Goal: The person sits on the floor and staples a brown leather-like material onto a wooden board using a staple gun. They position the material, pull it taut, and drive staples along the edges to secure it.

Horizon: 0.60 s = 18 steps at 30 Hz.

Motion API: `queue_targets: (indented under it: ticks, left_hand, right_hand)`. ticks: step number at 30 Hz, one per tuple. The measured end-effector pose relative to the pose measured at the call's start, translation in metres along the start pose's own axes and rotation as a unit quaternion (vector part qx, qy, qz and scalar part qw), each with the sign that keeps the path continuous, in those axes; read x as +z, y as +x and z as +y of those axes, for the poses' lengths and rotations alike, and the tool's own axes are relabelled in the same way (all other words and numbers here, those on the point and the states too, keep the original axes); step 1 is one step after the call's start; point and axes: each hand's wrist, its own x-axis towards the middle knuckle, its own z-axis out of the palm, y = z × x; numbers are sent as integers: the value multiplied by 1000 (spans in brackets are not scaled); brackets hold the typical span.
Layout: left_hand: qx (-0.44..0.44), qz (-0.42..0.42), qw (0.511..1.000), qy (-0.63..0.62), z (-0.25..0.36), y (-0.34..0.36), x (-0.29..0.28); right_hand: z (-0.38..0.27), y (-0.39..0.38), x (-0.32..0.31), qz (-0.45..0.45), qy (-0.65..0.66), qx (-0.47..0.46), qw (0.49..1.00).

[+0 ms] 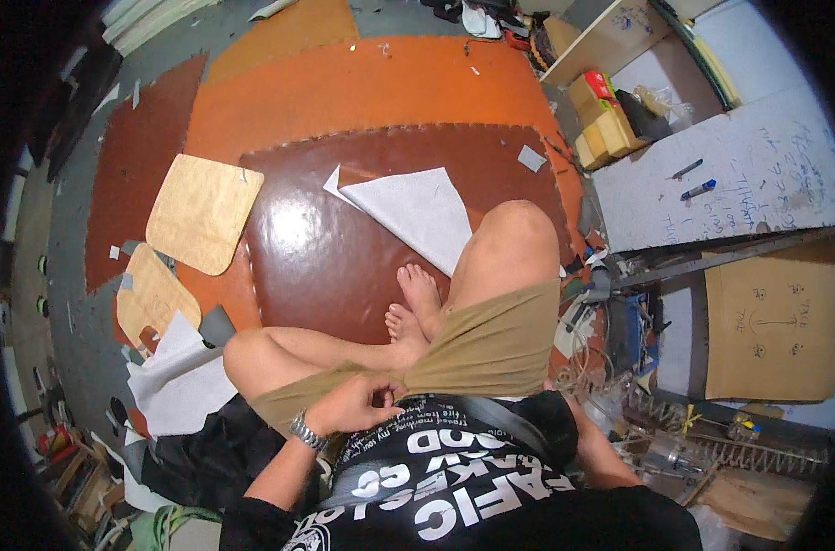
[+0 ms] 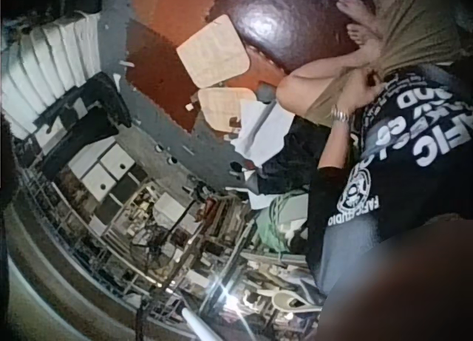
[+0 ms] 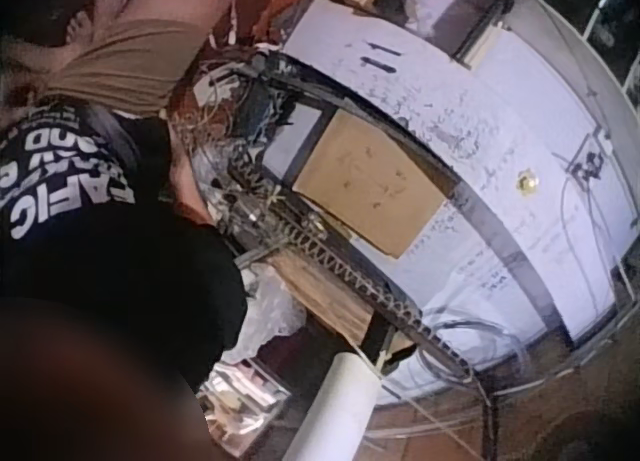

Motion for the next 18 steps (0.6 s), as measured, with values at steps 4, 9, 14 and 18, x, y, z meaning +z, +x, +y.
queue_targets:
  ticks: [4,9,14,18]
  left_hand:
    - [-32,-15,997,64,7,-6,-2]
    - [-11,29,999,40,-10,-20,2]
    - [-50,61,996,29,-22,-34,-2]
    - [-86,184,979,25,-10,-58,9]
  right_hand:
    - [1,7,-5,10,-21,6,1000]
    - [5,29,-26,21,-65,1,998]
    - [-5,67,-28,36,-157,-53,985]
    - [-34,66,16,167,-205,7,964]
